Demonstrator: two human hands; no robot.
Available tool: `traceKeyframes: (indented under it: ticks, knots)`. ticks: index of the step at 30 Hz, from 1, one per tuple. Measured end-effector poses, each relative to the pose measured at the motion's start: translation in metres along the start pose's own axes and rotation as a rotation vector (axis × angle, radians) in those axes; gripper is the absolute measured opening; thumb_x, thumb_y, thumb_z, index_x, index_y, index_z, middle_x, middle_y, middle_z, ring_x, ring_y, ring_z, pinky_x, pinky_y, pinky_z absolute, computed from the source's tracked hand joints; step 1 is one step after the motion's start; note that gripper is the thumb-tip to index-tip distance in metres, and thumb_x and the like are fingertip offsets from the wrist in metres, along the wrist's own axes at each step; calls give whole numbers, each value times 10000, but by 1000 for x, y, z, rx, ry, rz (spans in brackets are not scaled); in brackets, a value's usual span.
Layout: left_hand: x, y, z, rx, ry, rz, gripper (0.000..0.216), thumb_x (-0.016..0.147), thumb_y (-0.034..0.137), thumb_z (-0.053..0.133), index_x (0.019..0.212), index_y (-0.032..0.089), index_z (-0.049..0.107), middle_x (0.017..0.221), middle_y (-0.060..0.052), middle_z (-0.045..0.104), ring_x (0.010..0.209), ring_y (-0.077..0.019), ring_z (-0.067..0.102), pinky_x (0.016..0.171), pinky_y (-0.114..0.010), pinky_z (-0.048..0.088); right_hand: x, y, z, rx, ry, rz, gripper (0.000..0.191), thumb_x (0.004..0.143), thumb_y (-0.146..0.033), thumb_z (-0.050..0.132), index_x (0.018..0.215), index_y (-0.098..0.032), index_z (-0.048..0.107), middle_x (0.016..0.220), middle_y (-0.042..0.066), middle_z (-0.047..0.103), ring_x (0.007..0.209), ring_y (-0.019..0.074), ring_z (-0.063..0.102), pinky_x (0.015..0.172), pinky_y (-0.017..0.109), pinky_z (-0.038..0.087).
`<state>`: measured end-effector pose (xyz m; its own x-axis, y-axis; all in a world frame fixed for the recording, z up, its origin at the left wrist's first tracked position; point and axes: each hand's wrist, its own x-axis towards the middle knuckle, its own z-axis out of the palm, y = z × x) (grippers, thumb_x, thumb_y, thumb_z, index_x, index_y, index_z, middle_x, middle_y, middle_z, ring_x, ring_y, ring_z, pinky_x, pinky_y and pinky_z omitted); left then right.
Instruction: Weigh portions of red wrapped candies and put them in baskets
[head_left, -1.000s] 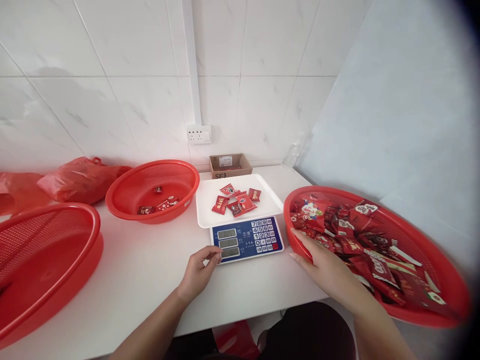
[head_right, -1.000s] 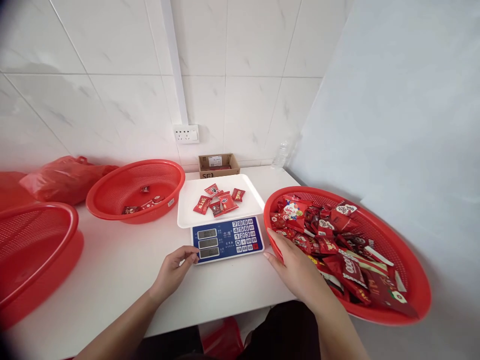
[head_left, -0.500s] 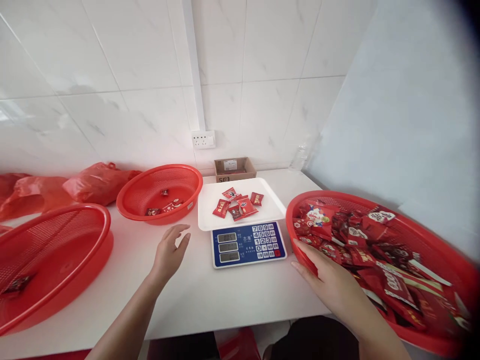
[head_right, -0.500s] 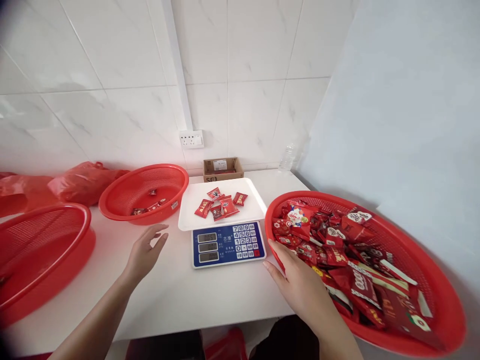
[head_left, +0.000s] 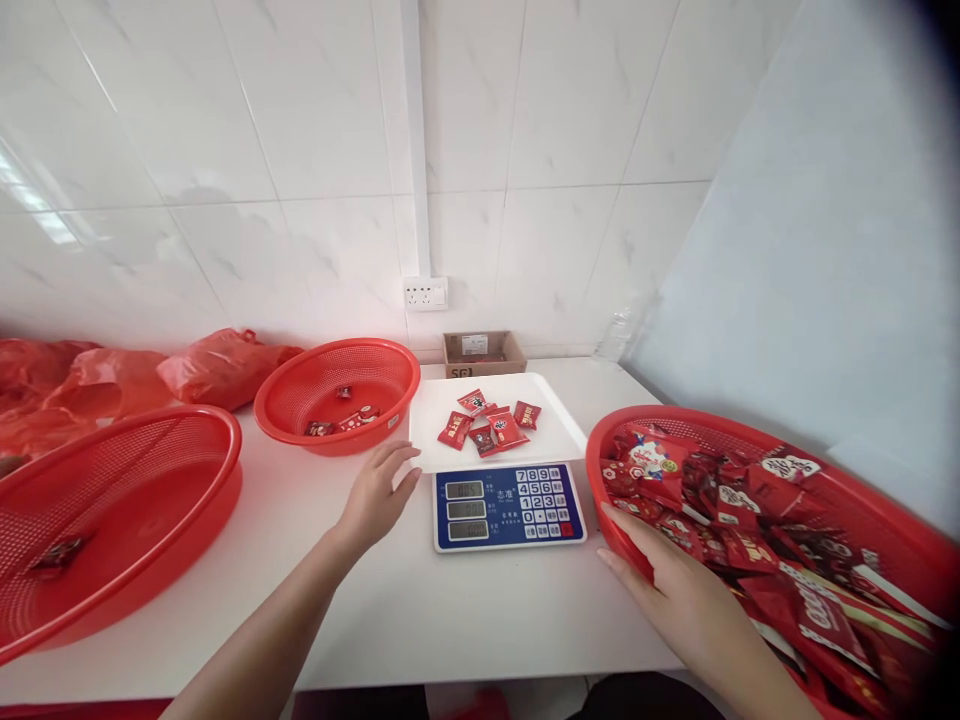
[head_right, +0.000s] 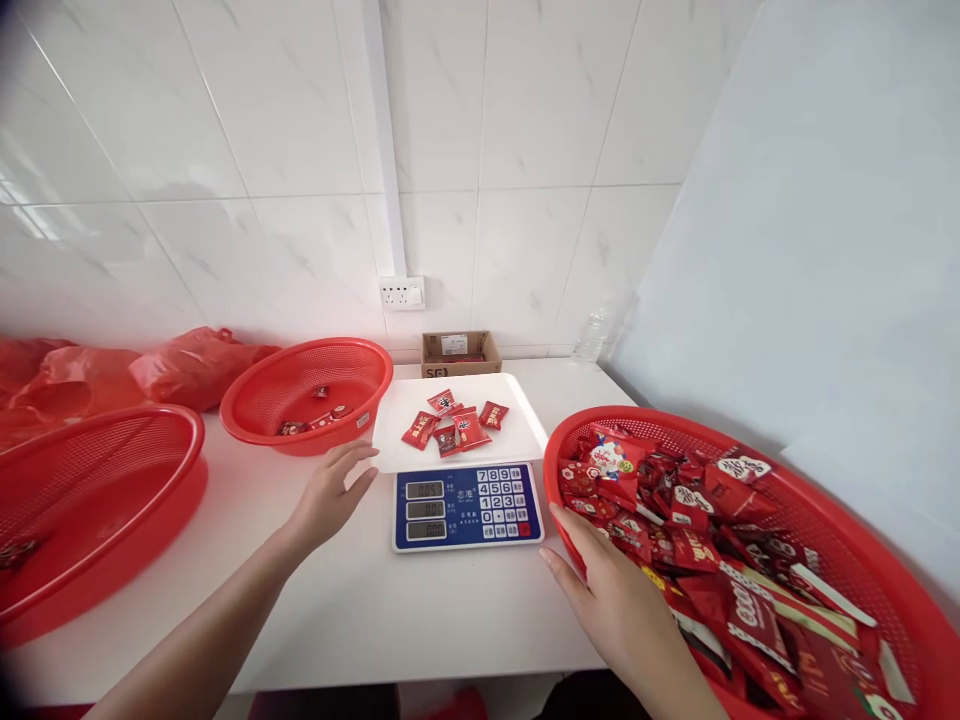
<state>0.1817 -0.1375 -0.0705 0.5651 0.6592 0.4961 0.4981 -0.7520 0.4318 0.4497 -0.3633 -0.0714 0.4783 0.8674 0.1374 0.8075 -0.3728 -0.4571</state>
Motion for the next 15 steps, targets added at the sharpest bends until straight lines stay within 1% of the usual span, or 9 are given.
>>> traceKeyframes:
  ticks: [3,5,7,10,13,15]
  knots:
    - [18,16,11,-35,-102,91,278,889,306,429,1128,239,552,1198,-68,548,1141,-224,483,949,-383,418,0,-1,-1,0,0,3,505,809,-488,414,1227,-225,522,1268,70,558,1166,261,513,940,427,448]
    - [35,25,19,-47,-197,114,357,885,339,438,1226,247,489,1295,-66,482,1241,-238,389,1003,-405,368,1,-3,-2,-3,-3,7,510,810,-485,414,1229,-216,525,1272,73,554,1172,262,508,935,426,454]
    - [54,32,28,-44,-306,102,497,865,412,466,1328,254,378,1402,-65,369,1335,-261,233,1060,-442,279,1,-5,-3,-10,-13,16,521,811,-489,407,1232,-205,524,1275,78,551,1176,261,503,932,426,457]
    - [81,42,42,-32,-459,51,725,817,577,454,1415,257,196,1495,-80,176,1375,-289,51,1076,-514,176,0,-7,-4,-19,-41,28,544,817,-491,384,1246,-182,514,1299,88,527,1197,253,483,958,421,437]
    - [102,51,56,27,-558,4,858,767,714,360,1435,259,73,1515,-106,50,1373,-310,-19,1045,-585,132,0,-8,-6,-17,-67,30,563,825,-492,366,1260,-163,502,1322,93,501,1218,246,460,984,417,412]
    - [113,57,64,68,-587,-18,880,742,754,322,1434,272,70,1515,-116,31,1366,-337,-37,1020,-628,99,-1,-9,-7,-8,-69,27,561,826,-494,366,1258,-164,505,1322,88,500,1220,242,457,988,417,408]
